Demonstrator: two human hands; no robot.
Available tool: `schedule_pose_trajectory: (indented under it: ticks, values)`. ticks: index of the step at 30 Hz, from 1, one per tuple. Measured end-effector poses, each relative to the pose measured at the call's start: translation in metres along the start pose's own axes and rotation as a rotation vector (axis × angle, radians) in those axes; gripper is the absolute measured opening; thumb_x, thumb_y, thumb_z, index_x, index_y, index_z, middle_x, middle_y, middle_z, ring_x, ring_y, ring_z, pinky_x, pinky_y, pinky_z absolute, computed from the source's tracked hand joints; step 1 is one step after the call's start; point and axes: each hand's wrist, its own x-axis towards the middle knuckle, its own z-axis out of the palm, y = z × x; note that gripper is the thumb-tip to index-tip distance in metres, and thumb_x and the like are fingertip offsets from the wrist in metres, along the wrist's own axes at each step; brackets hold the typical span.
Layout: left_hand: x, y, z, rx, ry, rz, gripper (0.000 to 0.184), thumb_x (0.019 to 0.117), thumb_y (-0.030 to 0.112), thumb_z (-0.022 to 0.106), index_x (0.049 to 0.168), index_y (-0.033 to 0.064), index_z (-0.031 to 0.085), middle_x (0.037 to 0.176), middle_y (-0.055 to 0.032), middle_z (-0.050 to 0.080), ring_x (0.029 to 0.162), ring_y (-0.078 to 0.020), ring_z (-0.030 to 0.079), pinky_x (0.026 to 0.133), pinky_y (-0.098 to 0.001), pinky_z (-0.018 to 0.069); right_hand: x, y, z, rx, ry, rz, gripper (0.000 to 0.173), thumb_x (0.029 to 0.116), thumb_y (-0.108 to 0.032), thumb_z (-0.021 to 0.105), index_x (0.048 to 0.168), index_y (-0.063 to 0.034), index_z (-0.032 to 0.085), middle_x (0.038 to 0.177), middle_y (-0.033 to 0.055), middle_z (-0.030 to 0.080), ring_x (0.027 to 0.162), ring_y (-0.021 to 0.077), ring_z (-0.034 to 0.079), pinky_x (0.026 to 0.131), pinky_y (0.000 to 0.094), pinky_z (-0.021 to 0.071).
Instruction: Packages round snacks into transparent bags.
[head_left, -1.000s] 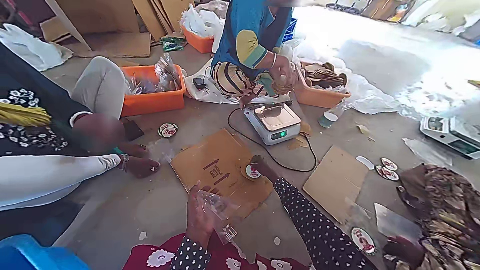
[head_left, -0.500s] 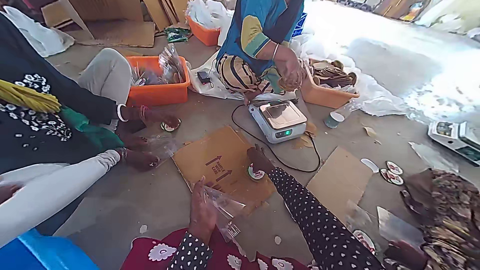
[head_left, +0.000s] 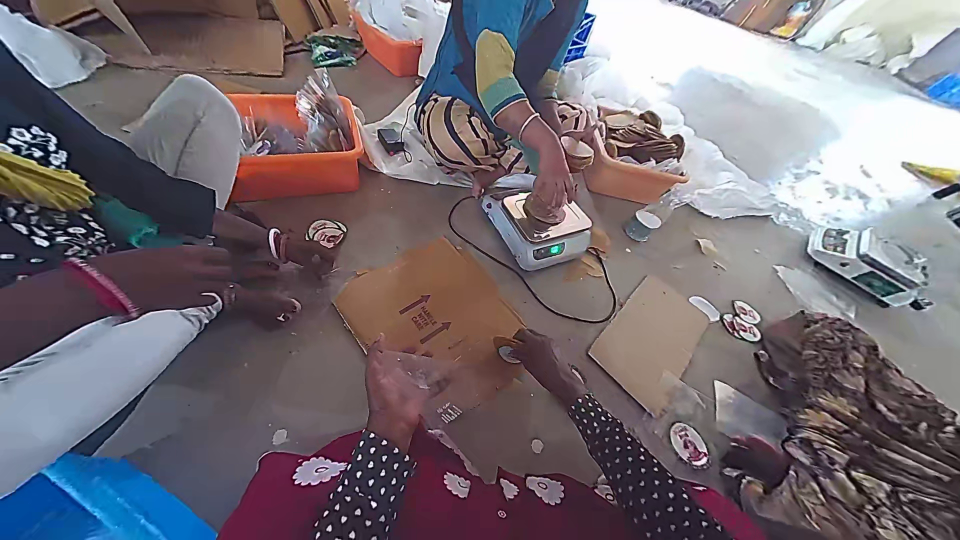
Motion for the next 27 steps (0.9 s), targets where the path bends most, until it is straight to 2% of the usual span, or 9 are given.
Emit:
schedule_pose_trajectory:
  ticks: [3,7,10,12,15,17,21,24,27]
  values:
    - [0.001,0.002,-0.002,-0.024,-0.001,-0.029,0.070,0.1013,0.065,0.028,0.140,0.0083,0.041,0.124,-0.0251,0.056,0.108,-0.0439,0.058,0.082,-0.0677,0.0484,-0.011,-0.001,0.014,0.055,0.146,0.028,0.033,0.0974,-0.023,0.066,0.122,-0.0017,0.067,0.118,0.0223,0.069,0.110,0.0403,0.067,0.094,0.0589,0.0511]
    - [0.002,0.000,-0.002,-0.043,-0.015,-0.017,0.072,0.1018,0.066,0.022,0.142,0.0088,0.041,0.124,-0.0252,0.057,0.106,-0.0424,0.059,0.081,-0.0667,0.0492,-0.019,-0.008,0.012,0.016,0.057,0.114,0.038,0.1007,-0.031,0.063,0.125,-0.0025,0.065,0.116,0.0247,0.069,0.112,0.0437,0.066,0.095,0.0628,0.0492]
    - [0.002,0.000,-0.002,-0.066,0.004,-0.029,0.071,0.1016,0.066,0.026,0.144,0.0105,0.040,0.128,-0.0244,0.055,0.109,-0.0420,0.058,0.081,-0.0663,0.0492,-0.037,-0.020,-0.011,0.310,0.312,0.122,0.049,0.0954,-0.033,0.071,0.128,0.0028,0.065,0.109,0.0264,0.070,0.105,0.0412,0.068,0.094,0.0622,0.0503]
    - [0.002,0.001,-0.002,-0.074,0.015,-0.040,0.070,0.1015,0.065,0.027,0.144,0.0102,0.040,0.128,-0.0244,0.055,0.110,-0.0424,0.058,0.082,-0.0674,0.0483,-0.065,-0.047,-0.036,0.549,0.454,0.088,0.053,0.0914,-0.030,0.075,0.130,0.0042,0.063,0.105,0.0193,0.071,0.098,0.0268,0.069,0.090,0.0499,0.0549]
    - [-0.002,0.006,0.002,-0.041,0.000,-0.038,0.069,0.1047,0.060,0.023,0.148,0.0080,0.035,0.130,-0.0250,0.053,0.108,-0.0385,0.059,0.080,-0.0588,0.0522,-0.111,-0.091,-0.060,0.815,0.626,-0.119,0.048,0.0821,-0.021,0.079,0.120,0.0034,0.063,0.098,-0.0014,0.074,0.090,-0.0004,0.070,0.082,0.0217,0.0604]
    - [-0.004,0.005,0.001,-0.040,-0.010,-0.050,0.070,0.1049,0.060,0.023,0.148,0.0072,0.036,0.131,-0.0259,0.053,0.109,-0.0391,0.059,0.081,-0.0594,0.0524,-0.134,-0.116,-0.064,0.916,0.679,-0.308,0.041,0.0811,-0.013,0.080,0.115,0.0027,0.063,0.097,-0.0095,0.074,0.090,-0.0052,0.070,0.082,0.0173,0.0604]
    - [0.000,0.000,-0.003,-0.077,-0.010,-0.073,0.074,0.0999,0.068,0.029,0.144,0.0093,0.043,0.129,-0.0251,0.057,0.109,-0.0419,0.059,0.081,-0.0649,0.0500,-0.141,-0.143,-0.051,0.798,0.718,-0.556,0.028,0.0852,-0.019,0.080,0.109,-0.0068,0.070,0.098,-0.0121,0.075,0.092,-0.0074,0.069,0.083,0.0161,0.0597]
    - [-0.003,0.001,-0.003,-0.069,-0.007,-0.059,0.070,0.1007,0.066,0.029,0.143,0.0117,0.044,0.128,-0.0226,0.058,0.111,-0.0398,0.060,0.082,-0.0645,0.0504,-0.133,-0.151,-0.042,0.584,0.759,-0.671,0.022,0.0884,-0.018,0.076,0.104,-0.0042,0.071,0.095,-0.0033,0.074,0.092,-0.0077,0.067,0.083,0.0110,0.0558]
    - [-0.006,0.004,-0.004,-0.037,-0.007,-0.060,0.072,0.1017,0.065,0.030,0.151,0.0134,0.038,0.142,-0.0229,0.050,0.122,-0.0418,0.053,0.086,-0.0672,0.0478,-0.129,-0.152,-0.039,0.420,0.766,-0.709,0.018,0.0913,-0.021,0.073,0.101,-0.0061,0.072,0.092,0.0011,0.074,0.090,-0.0026,0.067,0.082,0.0117,0.0540]
